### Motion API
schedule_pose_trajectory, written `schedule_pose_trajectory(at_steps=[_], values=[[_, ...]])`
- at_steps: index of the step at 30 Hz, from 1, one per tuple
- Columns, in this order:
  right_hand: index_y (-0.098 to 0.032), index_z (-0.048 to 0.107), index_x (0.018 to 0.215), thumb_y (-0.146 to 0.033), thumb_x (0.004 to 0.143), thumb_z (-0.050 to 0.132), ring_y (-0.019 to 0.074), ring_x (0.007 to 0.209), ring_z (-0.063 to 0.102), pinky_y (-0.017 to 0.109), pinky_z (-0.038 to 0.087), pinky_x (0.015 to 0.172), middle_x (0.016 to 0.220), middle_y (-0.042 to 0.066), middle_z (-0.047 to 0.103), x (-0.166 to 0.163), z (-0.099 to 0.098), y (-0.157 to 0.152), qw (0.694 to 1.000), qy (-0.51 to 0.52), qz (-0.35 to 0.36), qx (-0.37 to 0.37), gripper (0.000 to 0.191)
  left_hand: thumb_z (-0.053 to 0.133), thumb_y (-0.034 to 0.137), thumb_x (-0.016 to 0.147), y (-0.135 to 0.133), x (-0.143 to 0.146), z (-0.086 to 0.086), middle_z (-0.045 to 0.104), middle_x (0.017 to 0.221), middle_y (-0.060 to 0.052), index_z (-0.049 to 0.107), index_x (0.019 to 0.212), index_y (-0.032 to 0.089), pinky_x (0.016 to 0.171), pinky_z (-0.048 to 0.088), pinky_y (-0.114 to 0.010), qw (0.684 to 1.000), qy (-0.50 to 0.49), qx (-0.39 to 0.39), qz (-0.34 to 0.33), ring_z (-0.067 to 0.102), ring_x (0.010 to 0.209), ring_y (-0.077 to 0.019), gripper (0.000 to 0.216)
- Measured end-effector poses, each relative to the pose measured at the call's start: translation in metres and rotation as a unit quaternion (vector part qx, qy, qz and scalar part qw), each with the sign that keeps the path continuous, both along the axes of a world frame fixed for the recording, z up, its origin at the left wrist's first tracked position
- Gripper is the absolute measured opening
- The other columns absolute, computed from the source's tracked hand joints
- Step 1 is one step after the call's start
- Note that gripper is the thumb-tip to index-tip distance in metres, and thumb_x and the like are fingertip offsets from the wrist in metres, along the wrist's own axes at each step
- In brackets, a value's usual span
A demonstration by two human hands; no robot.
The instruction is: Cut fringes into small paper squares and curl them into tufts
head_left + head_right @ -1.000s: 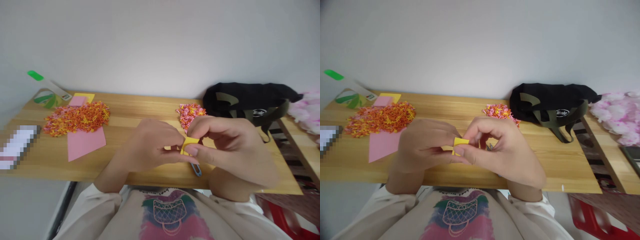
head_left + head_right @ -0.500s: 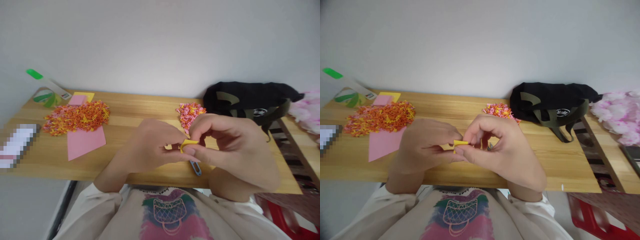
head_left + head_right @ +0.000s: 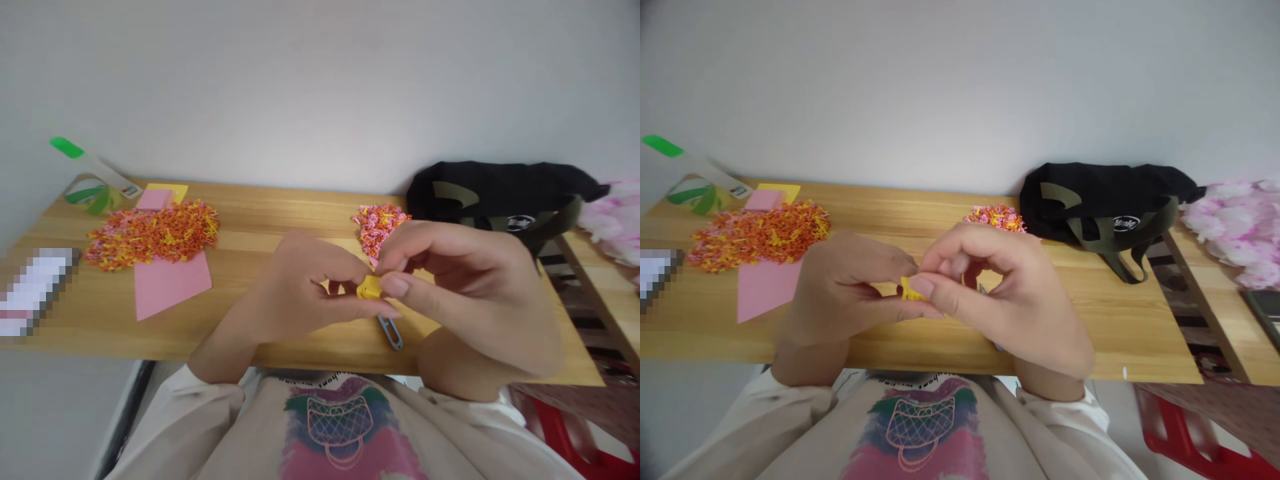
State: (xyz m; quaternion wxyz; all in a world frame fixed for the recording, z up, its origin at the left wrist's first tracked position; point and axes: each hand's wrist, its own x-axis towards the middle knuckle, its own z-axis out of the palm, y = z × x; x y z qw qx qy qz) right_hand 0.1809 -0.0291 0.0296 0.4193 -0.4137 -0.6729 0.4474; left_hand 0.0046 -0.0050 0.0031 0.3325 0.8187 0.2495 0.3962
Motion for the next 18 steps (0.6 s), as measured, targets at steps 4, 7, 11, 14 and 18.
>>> schedule_pose_trajectory(at_steps=[4,7,11,14,18], values=[[-0.021,0.068,0.072,-0.027,0.080,0.073,0.0138,0.059,0.055,0.028,0.043,0.049,0.064,0.002,0.064,-0.0003,-0.0009,0.0002,0.999,-0.006,-0.016,0.037,0.012,0.072,0.031,0.080,0.0002,0.0012,-0.0009,0.040,0.044,0.005,0.047,0.044,0.012,0.042,0.025,-0.020,1.000,-0.007,-0.015,0.008,0.032,0.045,-0.0033,0.048],[-0.022,0.069,0.071,-0.028,0.081,0.073,0.0144,0.061,0.055,0.029,0.043,0.050,0.064,0.002,0.065,-0.0005,-0.0026,0.0002,0.998,-0.001,-0.018,0.054,0.012,0.072,0.031,0.080,0.0011,0.0018,-0.0002,0.037,0.044,0.007,0.047,0.045,0.012,0.040,0.023,-0.018,1.000,-0.015,-0.008,0.005,0.030,0.044,-0.0027,0.047],[-0.021,0.070,0.073,-0.028,0.080,0.074,0.0145,0.060,0.056,0.029,0.043,0.049,0.065,0.002,0.066,-0.0010,-0.0050,0.0007,0.996,0.015,-0.018,0.085,0.010,0.070,0.027,0.081,0.0022,0.0012,0.0009,0.035,0.045,0.008,0.052,0.049,0.011,0.039,0.021,-0.014,1.000,-0.005,-0.016,-0.004,0.029,0.044,-0.0014,0.041],[-0.022,0.071,0.074,-0.029,0.080,0.073,0.0150,0.061,0.057,0.029,0.044,0.049,0.066,0.002,0.067,-0.0012,-0.0060,0.0007,0.995,0.020,-0.018,0.094,0.010,0.070,0.024,0.081,0.0026,0.0008,0.0011,0.041,0.044,0.007,0.052,0.047,0.011,0.037,0.018,-0.015,1.000,-0.017,-0.015,-0.004,0.027,0.043,-0.0013,0.040],[-0.022,0.072,0.076,-0.027,0.081,0.072,0.0156,0.061,0.058,0.029,0.044,0.050,0.063,0.002,0.067,-0.0009,-0.0068,0.0008,0.994,0.024,-0.016,0.105,0.007,0.068,0.021,0.082,0.0030,0.0017,0.0031,0.050,0.044,0.006,0.055,0.048,0.012,0.036,0.020,-0.016,0.999,-0.025,-0.032,-0.012,0.029,0.042,-0.0016,0.038]])
